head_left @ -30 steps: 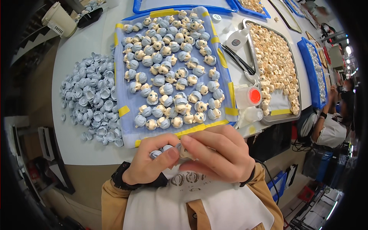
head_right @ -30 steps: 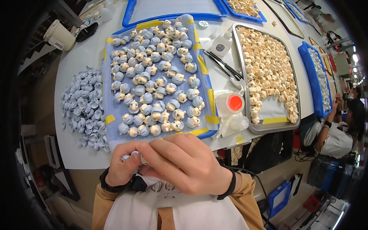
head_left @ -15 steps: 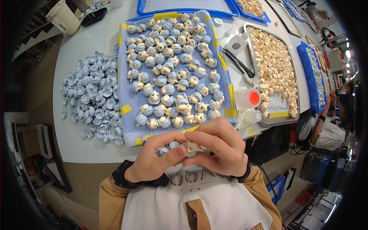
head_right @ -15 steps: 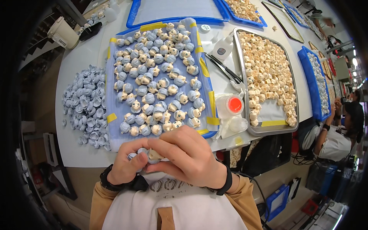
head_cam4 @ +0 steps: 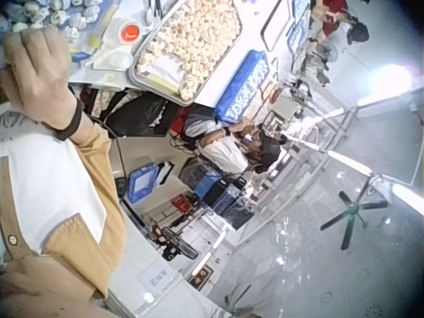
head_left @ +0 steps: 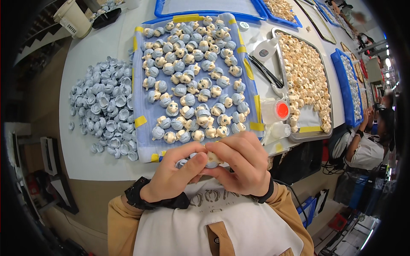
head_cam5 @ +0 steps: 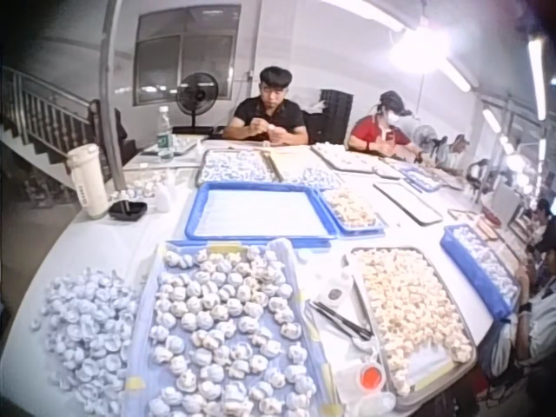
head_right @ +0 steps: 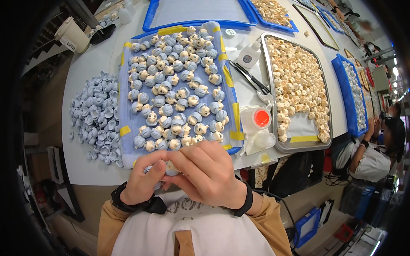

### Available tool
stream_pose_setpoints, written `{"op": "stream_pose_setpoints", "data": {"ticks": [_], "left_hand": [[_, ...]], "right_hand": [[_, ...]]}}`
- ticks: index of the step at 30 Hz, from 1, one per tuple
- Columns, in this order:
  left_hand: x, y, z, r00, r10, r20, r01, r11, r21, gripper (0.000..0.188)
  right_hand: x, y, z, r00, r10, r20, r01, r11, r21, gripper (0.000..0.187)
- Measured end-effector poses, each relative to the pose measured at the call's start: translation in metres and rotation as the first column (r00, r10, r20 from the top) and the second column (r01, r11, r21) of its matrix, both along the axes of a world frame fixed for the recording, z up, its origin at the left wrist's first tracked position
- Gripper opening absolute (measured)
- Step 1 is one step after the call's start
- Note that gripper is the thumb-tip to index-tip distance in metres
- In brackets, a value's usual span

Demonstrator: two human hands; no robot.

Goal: The person repeatedly picks up small blue and white plastic components from trays on a table. They apply a red substance from a small container to the white component and then press it into the blue component. The assembled items are placed back onto a blue tray.

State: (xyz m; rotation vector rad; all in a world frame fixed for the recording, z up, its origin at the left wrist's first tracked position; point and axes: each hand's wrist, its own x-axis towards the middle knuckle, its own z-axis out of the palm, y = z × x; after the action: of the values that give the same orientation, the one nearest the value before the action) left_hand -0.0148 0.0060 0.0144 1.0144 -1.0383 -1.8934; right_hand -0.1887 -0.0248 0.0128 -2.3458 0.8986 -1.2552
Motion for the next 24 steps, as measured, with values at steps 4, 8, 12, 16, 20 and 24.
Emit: {"op": "stream_pose_setpoints", "data": {"ticks": [4, 8, 12, 16, 20, 24], "left_hand": [[0.0, -0.001, 0.004, 0.999, -0.042, 0.016, 0.041, 0.999, 0.029, 0.034], [-0.004, 0.007, 0.011, 0.995, -0.012, 0.098, 0.013, 1.0, -0.013, 0.04], [-0.002, 0.007, 0.006, 0.988, -0.109, 0.106, 0.112, 0.993, -0.025, 0.052], [-0.004, 0.001, 0.007, 0.961, -0.211, 0.176, 0.219, 0.975, -0.027, 0.046], [0.012, -0.004, 0.003, 0.959, -0.19, 0.209, 0.176, 0.981, 0.084, 0.037], [0.034, -0.03, 0.008, 0.942, 0.31, -0.128, -0.243, 0.895, 0.375, 0.048]], "right_hand": [[0.001, 0.0, 0.001, 1.0, 0.01, 0.028, -0.01, 1.0, 0.002, 0.037], [-0.003, 0.001, 0.002, 0.999, 0.029, 0.033, -0.028, 0.999, -0.029, 0.037], [-0.011, 0.008, 0.0, 0.989, 0.038, 0.145, -0.036, 0.999, -0.022, 0.038], [-0.02, 0.014, -0.011, 0.982, 0.058, 0.177, -0.066, 0.997, 0.037, 0.042], [-0.081, 0.018, 0.007, 0.996, 0.084, -0.04, -0.064, 0.928, 0.368, 0.077], [-0.191, -0.026, 0.009, 0.67, -0.689, -0.278, 0.736, 0.666, 0.122, 0.036]]}}
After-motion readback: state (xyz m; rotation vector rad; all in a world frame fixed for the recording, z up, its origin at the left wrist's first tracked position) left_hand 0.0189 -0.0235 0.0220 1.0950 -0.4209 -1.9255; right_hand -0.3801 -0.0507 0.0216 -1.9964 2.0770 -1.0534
